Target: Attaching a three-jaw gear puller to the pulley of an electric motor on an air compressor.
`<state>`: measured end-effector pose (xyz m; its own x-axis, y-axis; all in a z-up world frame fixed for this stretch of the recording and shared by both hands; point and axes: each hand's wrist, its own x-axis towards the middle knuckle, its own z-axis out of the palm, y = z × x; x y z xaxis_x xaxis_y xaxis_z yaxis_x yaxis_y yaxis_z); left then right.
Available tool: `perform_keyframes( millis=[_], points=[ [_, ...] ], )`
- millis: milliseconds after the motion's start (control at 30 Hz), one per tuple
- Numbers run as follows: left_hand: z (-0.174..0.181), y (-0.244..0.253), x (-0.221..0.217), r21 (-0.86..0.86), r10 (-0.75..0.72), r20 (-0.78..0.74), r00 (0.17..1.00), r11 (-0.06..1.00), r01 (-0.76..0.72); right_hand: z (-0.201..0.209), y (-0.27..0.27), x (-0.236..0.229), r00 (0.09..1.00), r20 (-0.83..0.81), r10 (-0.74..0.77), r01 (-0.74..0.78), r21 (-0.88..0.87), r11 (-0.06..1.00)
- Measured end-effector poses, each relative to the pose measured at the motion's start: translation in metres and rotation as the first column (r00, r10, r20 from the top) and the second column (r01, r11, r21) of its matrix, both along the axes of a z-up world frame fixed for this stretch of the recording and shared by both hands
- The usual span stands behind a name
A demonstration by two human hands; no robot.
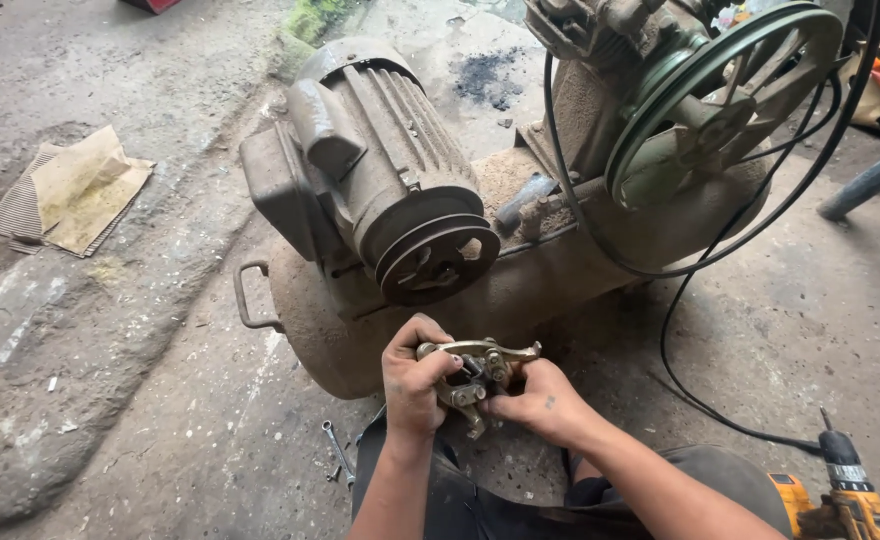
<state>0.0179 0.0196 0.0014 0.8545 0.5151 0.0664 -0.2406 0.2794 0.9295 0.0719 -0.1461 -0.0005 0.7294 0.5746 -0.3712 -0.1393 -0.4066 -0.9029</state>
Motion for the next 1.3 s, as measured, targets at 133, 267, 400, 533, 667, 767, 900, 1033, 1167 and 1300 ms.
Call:
perform_keyframes(
  millis=[133, 267, 400, 533, 667, 767, 900, 1033, 1167, 1300],
  points=[
    [0.007, 0.005, -0.001, -0.011, 0.024, 0.002, 1.000, 1.000, -0.024, 0.001, -0.010, 0.009, 0.950, -0.162, 0.268, -0.230, 0.221, 0.948],
    [0.007, 0.008, -0.006, -0.038, 0.028, 0.005, 1.000, 0.999, -0.028, 0.003, -0.005, 0.002, 0.983, -0.082, 0.162, -0.150, 0.138, 0.979],
    [0.004, 0.004, -0.005, -0.121, 0.031, 0.036, 0.999, 0.992, -0.027, 0.004, 0.004, -0.004, 0.985, -0.151, 0.079, -0.033, 0.285, 0.958],
    [0.010, 0.006, -0.008, -0.161, 0.042, 0.027, 0.999, 0.986, -0.037, 0.003, -0.006, 0.001, 0.967, -0.156, 0.201, -0.191, 0.076, 0.979],
    [0.013, 0.004, -0.009, -0.194, 0.026, 0.007, 1.000, 0.981, -0.024, 0.019, 0.006, -0.008, 0.994, -0.054, 0.095, -0.086, 0.147, 0.985],
    [0.018, 0.005, -0.010, -0.185, 0.025, 0.006, 1.000, 0.983, -0.023, 0.012, 0.001, 0.000, 0.985, -0.111, 0.133, -0.116, 0.150, 0.982],
    [0.023, 0.010, -0.013, -0.180, 0.032, 0.011, 0.999, 0.983, -0.030, 0.011, 0.004, 0.002, 0.977, -0.083, 0.196, -0.171, 0.241, 0.955],
    [0.016, 0.012, -0.013, -0.147, 0.065, 0.013, 0.998, 0.987, -0.062, -0.005, 0.009, 0.002, 0.985, 0.156, -0.079, 0.085, -0.034, 0.996],
    [0.015, 0.016, -0.007, -0.179, 0.095, 0.012, 0.995, 0.980, -0.092, -0.015, 0.004, 0.014, 0.965, 0.042, 0.257, -0.261, 0.201, 0.944],
    [-0.003, 0.012, 0.003, -0.202, 0.138, 0.007, 0.990, 0.970, -0.134, 0.001, 0.017, 0.001, 0.996, 0.091, -0.002, -0.005, 0.072, 0.997]
  ],
)
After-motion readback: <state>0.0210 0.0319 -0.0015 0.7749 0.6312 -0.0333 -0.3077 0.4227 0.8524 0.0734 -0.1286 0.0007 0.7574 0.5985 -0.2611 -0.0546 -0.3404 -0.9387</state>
